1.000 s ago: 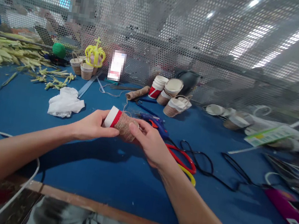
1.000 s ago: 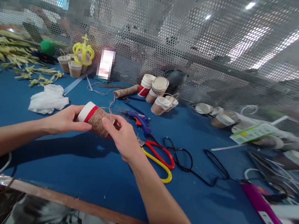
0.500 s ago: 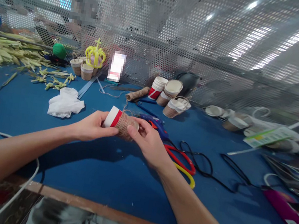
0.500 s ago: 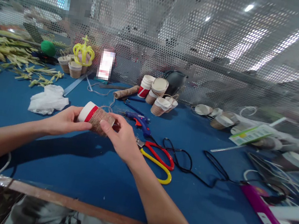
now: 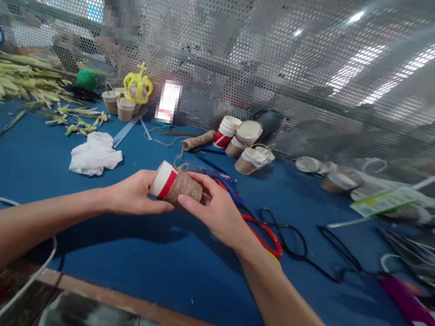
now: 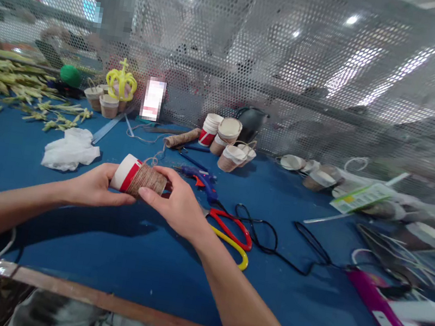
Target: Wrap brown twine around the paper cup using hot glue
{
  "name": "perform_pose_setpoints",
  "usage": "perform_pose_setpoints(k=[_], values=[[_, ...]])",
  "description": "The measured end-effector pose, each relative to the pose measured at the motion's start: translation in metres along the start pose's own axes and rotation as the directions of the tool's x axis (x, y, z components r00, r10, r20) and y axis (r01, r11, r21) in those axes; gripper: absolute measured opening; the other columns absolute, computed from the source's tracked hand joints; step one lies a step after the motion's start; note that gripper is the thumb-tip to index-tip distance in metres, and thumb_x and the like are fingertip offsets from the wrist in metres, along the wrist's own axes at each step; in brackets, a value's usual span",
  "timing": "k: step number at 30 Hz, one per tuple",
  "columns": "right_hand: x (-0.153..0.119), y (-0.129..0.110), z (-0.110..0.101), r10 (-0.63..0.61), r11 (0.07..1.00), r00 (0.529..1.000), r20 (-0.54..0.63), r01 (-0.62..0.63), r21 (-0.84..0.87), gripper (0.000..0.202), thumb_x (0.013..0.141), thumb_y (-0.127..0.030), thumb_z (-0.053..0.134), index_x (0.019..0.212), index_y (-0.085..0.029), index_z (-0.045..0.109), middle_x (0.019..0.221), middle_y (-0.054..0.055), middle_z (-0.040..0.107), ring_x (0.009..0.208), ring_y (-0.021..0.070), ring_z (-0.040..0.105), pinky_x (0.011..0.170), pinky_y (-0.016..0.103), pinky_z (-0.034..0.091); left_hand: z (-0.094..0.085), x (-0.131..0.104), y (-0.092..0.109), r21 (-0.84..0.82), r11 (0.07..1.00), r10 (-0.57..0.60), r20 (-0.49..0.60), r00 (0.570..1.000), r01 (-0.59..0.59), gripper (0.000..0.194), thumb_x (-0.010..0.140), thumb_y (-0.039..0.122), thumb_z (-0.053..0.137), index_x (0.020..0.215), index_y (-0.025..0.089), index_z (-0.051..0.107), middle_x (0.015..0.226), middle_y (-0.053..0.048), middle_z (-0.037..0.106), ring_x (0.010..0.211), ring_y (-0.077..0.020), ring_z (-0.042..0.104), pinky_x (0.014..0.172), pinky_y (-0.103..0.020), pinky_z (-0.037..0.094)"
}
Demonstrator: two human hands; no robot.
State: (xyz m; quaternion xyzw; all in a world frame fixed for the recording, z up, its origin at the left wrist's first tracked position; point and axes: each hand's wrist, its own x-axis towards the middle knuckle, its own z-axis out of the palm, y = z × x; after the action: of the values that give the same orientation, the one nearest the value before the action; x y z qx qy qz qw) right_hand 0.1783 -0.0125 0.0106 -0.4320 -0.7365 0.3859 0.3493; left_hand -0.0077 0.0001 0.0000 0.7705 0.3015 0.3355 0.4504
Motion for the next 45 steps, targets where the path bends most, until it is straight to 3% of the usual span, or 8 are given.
perform_pose_setpoints(k=[3,7,12,23,34,38,42,45], values=[[0.000,-0.003,0.001,-0.123,0.969,0.991,-0.058,0.108,-0.221,0.046,0.070,-0.032,0.061,0.111,-0.017,0.045,0.112,0.010,0.053,0.100,0.0222,0.053,0.084,0.039,0.045,-0.001,0.000,0.001,-0.175,0.979,-0.104,0.000,0.995,0.103,0.035,0.065,0.025,0.065,0.096,0.010,0.058,0.087,-0.005,0.066,0.073,-0.0150,0.058,0.069,-0.024,0.046],[-0.004,-0.003,0.007,-0.364,0.813,0.931,-0.041,0.296,-0.502,0.048,0.070,-0.022,0.061,0.113,-0.015,0.043,0.112,0.011,0.049,0.106,0.0221,0.046,0.091,0.040,0.039,-0.003,0.002,0.001,-0.308,0.937,-0.189,-0.043,0.981,0.167,0.030,0.063,0.025,0.067,0.088,0.010,0.058,0.080,-0.004,0.064,0.069,-0.0124,0.055,0.066,-0.023,0.044],[-0.013,0.006,0.016,-0.423,0.701,0.906,-0.027,0.308,-0.644,0.050,0.071,-0.016,0.057,0.118,-0.012,0.039,0.111,0.014,0.044,0.106,0.0236,0.042,0.092,0.040,0.038,0.001,0.003,0.000,-0.404,0.886,-0.275,-0.060,0.960,0.228,0.028,0.063,0.025,0.067,0.085,0.011,0.059,0.075,-0.002,0.061,0.067,-0.0113,0.053,0.066,-0.023,0.041],[-0.021,0.010,0.026,-0.460,0.611,0.888,0.030,0.341,-0.715,0.050,0.072,-0.016,0.056,0.119,-0.013,0.037,0.110,0.014,0.042,0.103,0.0250,0.041,0.089,0.041,0.039,0.009,0.006,-0.005,-0.655,0.682,-0.446,-0.020,0.895,0.326,0.021,0.068,0.030,0.062,0.069,0.009,0.061,0.062,-0.001,0.058,0.054,-0.0083,0.050,0.052,-0.020,0.034],[-0.022,0.012,0.028,-0.471,0.590,0.880,0.054,0.360,-0.723,0.049,0.072,-0.016,0.058,0.117,-0.013,0.038,0.111,0.014,0.043,0.102,0.0249,0.042,0.089,0.042,0.039,0.007,0.008,-0.005,-0.697,0.627,-0.540,-0.066,0.839,0.349,0.014,0.063,0.024,0.061,0.065,0.010,0.063,0.057,-0.001,0.058,0.051,-0.0097,0.050,0.049,-0.021,0.036],[-0.020,0.010,0.023,-0.462,0.644,0.886,0.028,0.357,-0.677,0.053,0.070,-0.032,0.063,0.115,-0.011,0.043,0.110,0.015,0.046,0.104,0.0245,0.043,0.091,0.039,0.039,0.005,0.008,-0.004,-0.660,0.666,-0.517,-0.072,0.853,0.348,0.016,0.064,0.026,0.061,0.064,0.011,0.062,0.055,0.000,0.057,0.048,-0.0087,0.048,0.048,-0.020,0.035],[-0.007,0.009,-0.006,-0.355,0.712,0.909,-0.216,0.114,-0.693,0.042,0.078,-0.042,0.051,0.107,-0.012,0.049,0.106,0.013,0.052,0.102,0.0223,0.047,0.088,0.036,0.040,0.004,0.007,-0.002,-0.501,0.804,-0.449,-0.157,0.880,0.321,0.020,0.068,0.030,0.058,0.069,0.011,0.063,0.058,0.000,0.059,0.052,-0.0093,0.050,0.051,-0.020,0.035],[0.007,0.017,-0.038,0.078,0.543,0.912,-0.403,-0.378,-0.750,0.034,0.084,-0.031,0.043,0.110,-0.010,0.050,0.110,0.015,0.052,0.104,0.0230,0.048,0.090,0.035,0.036,0.005,0.006,-0.002,-0.371,0.877,-0.393,-0.191,0.900,0.304,0.022,0.070,0.032,0.055,0.070,0.011,0.063,0.061,0.000,0.059,0.055,-0.0104,0.050,0.054,-0.021,0.036]])
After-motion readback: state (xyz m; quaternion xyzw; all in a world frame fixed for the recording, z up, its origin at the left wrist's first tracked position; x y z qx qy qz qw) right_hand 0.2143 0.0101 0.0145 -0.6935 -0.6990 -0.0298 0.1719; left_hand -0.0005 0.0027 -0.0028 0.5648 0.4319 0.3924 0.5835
